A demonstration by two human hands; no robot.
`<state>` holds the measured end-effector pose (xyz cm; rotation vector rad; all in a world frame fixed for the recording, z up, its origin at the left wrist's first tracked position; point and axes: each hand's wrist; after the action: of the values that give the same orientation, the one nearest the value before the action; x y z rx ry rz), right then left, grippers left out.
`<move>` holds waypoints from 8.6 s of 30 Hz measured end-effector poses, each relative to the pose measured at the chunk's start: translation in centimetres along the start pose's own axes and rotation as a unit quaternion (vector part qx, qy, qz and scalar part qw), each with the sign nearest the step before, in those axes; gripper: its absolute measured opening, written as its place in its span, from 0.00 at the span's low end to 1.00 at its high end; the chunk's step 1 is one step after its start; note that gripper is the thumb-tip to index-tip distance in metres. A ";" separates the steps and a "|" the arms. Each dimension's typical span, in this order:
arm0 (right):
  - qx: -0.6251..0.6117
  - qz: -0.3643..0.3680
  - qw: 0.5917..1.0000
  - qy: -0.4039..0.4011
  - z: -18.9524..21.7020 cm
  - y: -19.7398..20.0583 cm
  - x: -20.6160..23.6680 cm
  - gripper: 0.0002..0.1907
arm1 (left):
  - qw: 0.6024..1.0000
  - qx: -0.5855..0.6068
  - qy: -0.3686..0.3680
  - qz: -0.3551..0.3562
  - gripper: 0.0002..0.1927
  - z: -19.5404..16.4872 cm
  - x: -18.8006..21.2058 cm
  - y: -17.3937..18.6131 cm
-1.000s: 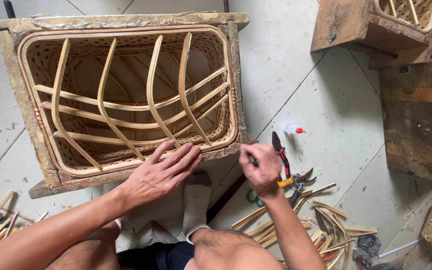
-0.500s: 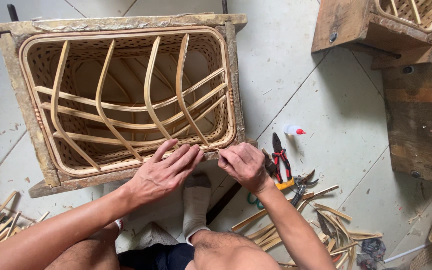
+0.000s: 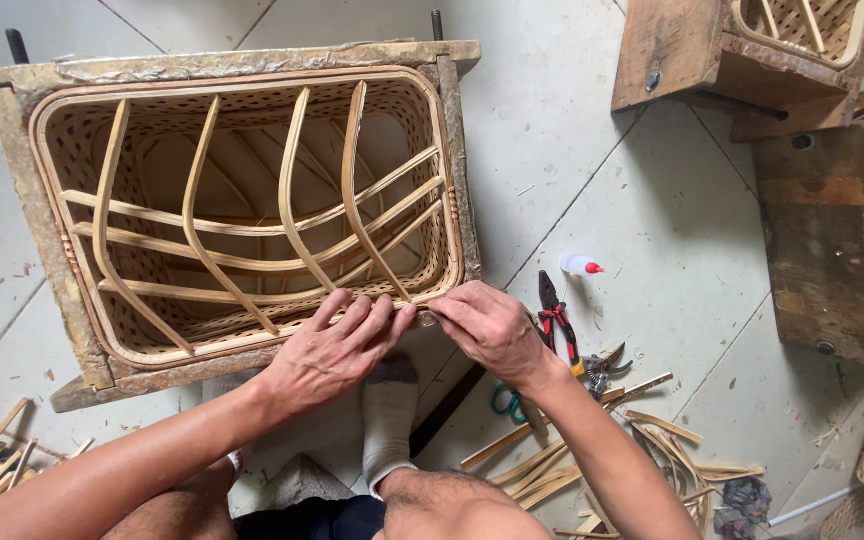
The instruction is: The person sits on the floor with a bamboo basket held in a wooden frame. They squeeze glue from a bottle along the basket rim, tuck and press bamboo strips into the rim, tap strips with a hammer, trim with a knife and pliers, and rotate the basket to glue and secure further strips.
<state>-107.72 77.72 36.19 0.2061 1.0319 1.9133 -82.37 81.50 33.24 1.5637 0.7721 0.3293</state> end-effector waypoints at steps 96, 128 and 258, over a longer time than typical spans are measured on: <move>-0.090 0.214 0.954 -0.187 -1.7 3.3 -4.8 0.08 | 0.994 -0.059 0.005 0.096 0.40 -0.4 -0.5 1.1; 0.011 -0.239 0.901 -0.362 3.8 -0.5 8.3 0.06 | 0.999 0.029 0.033 0.006 0.33 0.7 0.3 0.7; 0.207 -0.064 0.966 -0.139 -5.1 3.5 4.1 0.21 | 0.926 0.309 0.197 0.087 0.09 3.5 -3.6 -4.4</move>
<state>-114.93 77.27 34.44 0.6126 1.2082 1.4845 -84.05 76.37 29.33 2.2071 1.1230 0.5812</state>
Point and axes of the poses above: each hand's wrist, its own x-axis away from the middle knuckle, its own y-axis out of the back of the hand, z = x × y, and after that the axes turned 5 degrees about -z, right-handed
